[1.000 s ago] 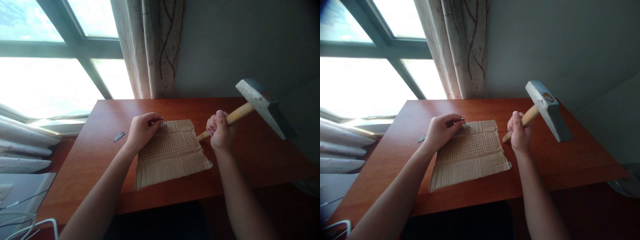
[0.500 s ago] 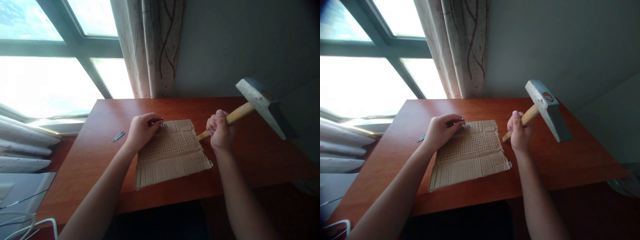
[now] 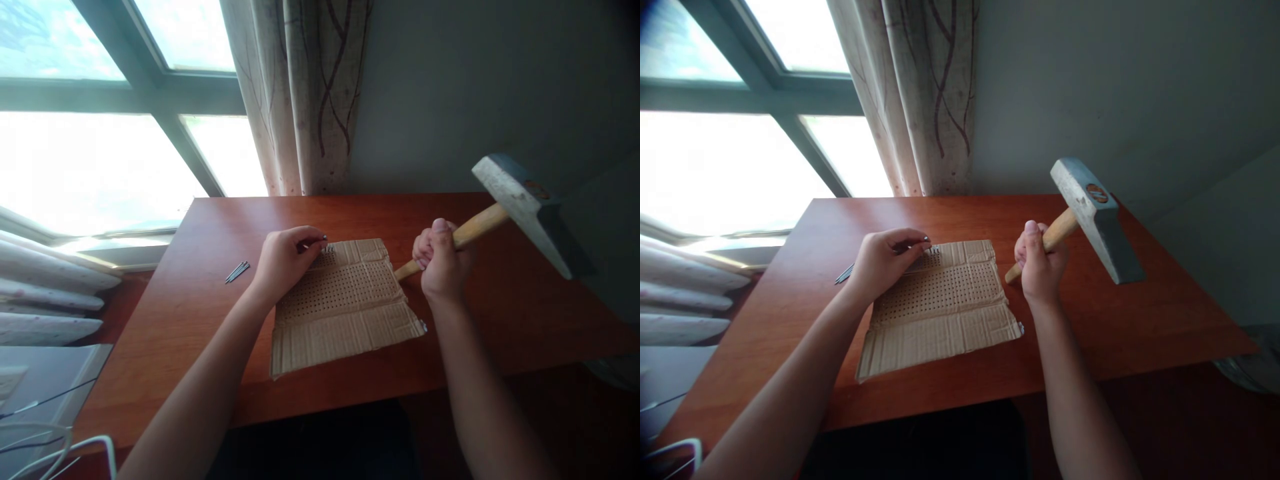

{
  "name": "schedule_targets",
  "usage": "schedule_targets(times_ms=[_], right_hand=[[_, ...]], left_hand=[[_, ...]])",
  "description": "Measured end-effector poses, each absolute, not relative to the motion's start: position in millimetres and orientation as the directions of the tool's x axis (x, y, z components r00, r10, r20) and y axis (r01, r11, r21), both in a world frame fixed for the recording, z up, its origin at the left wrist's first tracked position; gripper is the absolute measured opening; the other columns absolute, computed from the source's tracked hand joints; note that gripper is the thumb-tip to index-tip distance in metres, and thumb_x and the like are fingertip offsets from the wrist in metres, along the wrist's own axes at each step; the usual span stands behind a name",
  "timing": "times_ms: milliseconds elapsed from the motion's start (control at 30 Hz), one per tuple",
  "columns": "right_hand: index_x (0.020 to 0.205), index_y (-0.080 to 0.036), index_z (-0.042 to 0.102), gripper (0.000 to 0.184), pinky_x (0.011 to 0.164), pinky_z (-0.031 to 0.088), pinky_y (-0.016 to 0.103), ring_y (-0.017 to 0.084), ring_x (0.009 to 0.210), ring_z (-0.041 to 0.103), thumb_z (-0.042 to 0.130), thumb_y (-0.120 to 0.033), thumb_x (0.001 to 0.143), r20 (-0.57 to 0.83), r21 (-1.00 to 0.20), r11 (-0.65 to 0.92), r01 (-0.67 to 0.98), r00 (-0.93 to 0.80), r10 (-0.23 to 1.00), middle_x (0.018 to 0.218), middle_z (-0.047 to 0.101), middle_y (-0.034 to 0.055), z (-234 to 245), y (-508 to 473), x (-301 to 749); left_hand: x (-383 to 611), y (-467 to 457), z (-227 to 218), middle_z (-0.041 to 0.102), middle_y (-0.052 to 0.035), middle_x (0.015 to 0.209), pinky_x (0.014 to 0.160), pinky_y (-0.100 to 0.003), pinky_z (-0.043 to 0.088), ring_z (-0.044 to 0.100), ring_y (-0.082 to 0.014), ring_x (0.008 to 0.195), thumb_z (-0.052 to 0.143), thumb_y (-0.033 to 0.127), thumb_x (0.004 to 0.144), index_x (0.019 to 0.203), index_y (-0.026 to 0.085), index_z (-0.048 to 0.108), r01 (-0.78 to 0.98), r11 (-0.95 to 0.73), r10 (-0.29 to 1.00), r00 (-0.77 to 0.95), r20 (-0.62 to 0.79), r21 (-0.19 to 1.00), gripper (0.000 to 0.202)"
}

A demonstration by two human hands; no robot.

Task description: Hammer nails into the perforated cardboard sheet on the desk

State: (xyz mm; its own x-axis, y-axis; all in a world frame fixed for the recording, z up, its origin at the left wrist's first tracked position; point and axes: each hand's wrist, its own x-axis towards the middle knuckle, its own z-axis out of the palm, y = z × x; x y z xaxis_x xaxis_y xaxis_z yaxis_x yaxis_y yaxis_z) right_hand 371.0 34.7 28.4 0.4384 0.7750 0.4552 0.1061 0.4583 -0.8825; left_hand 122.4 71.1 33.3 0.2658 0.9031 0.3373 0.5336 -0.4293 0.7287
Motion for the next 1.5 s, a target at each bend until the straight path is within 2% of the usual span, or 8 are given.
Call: schedule_targets(times_ms=[600,833,967,1100,1233,1367,1500], right_hand=[[0.053,-0.024,0.033,0.059,0.037,0.019,0.027,0.008,0.037,0.029,0.059,-0.062,0.089,0.451,-0.89,0.432,0.142,0.405,0.796,0.045,0.027,-0.0071,27.9,33.4,365.8],[0.054,-0.022,0.035,0.057,0.039,0.022,0.025,0.007,0.041,0.031,0.058,-0.059,0.091,0.365,-0.926,0.33,0.182,0.218,0.905,0.048,0.033,-0.0062,33.7,35.6,366.5],[0.063,-0.021,0.043,0.049,0.041,0.024,0.023,0.007,0.046,0.033,0.064,-0.058,0.088,0.263,-0.928,0.217,0.304,0.12,0.957,0.055,0.039,-0.0061,39.0,31.2,373.2],[0.071,-0.021,0.049,0.043,0.044,0.027,0.024,0.009,0.05,0.039,0.059,-0.058,0.091,0.217,-0.832,0.207,0.515,-0.042,0.975,0.06,0.044,-0.0047,55.1,30.2,380.6],[0.061,-0.021,0.044,0.051,0.046,0.022,0.027,0.009,0.046,0.036,0.057,-0.061,0.091,0.25,-0.637,0.307,0.707,-0.188,0.95,0.05,0.041,-0.0046,79.8,37.1,382.1],[0.057,-0.021,0.042,0.053,0.047,0.019,0.03,0.01,0.042,0.033,0.053,-0.058,0.094,0.244,-0.476,0.357,0.804,-0.269,0.932,0.045,0.037,-0.0046,103.2,40.8,376.4],[0.062,-0.021,0.043,0.046,0.052,0.023,0.03,0.01,0.047,0.037,0.049,-0.05,0.099,0.118,-0.401,0.313,0.861,-0.29,0.95,0.051,0.041,-0.0043,120.4,35.2,366.0]], left_hand=[[122.8,71.3,26.1,0.078,-0.0022,0.081,0.065,-0.027,0.051,0.069,-0.0157,0.068,0.064,0.029,0.087,0.088,0.022,0.076,0.561,-0.471,0.882,0.279,0.38,0.681,0.015],[123.0,71.9,27.9,0.078,-0.002,0.081,0.066,-0.028,0.051,0.069,-0.016,0.068,0.066,0.028,0.085,0.086,0.022,0.076,0.534,-0.467,0.884,0.278,0.375,0.705,0.012],[122.6,71.7,29.5,0.078,-0.0024,0.082,0.066,-0.029,0.051,0.069,-0.0166,0.069,0.066,0.026,0.085,0.085,0.021,0.076,0.548,-0.473,0.881,0.294,0.37,0.69,0.011],[122.0,71.9,28.6,0.078,-0.0026,0.083,0.067,-0.029,0.051,0.069,-0.017,0.071,0.066,0.024,0.085,0.085,0.022,0.077,0.545,-0.487,0.873,0.306,0.379,0.682,0.011],[121.7,72.6,25.9,0.078,-0.0023,0.085,0.068,-0.03,0.051,0.069,-0.0172,0.072,0.066,0.024,0.085,0.085,0.022,0.077,0.557,-0.5,0.866,0.31,0.393,0.663,0.011],[122.1,73.1,24.3,0.078,-0.0023,0.088,0.069,-0.029,0.05,0.069,-0.017,0.074,0.066,0.024,0.086,0.088,0.021,0.077,0.557,-0.493,0.87,0.308,0.385,0.668,0.011],[122.5,73.4,23.4,0.078,-0.0017,0.087,0.068,-0.029,0.049,0.069,-0.0168,0.073,0.067,0.023,0.086,0.089,0.022,0.077,0.56,-0.486,0.874,0.303,0.38,0.671,0.011]])
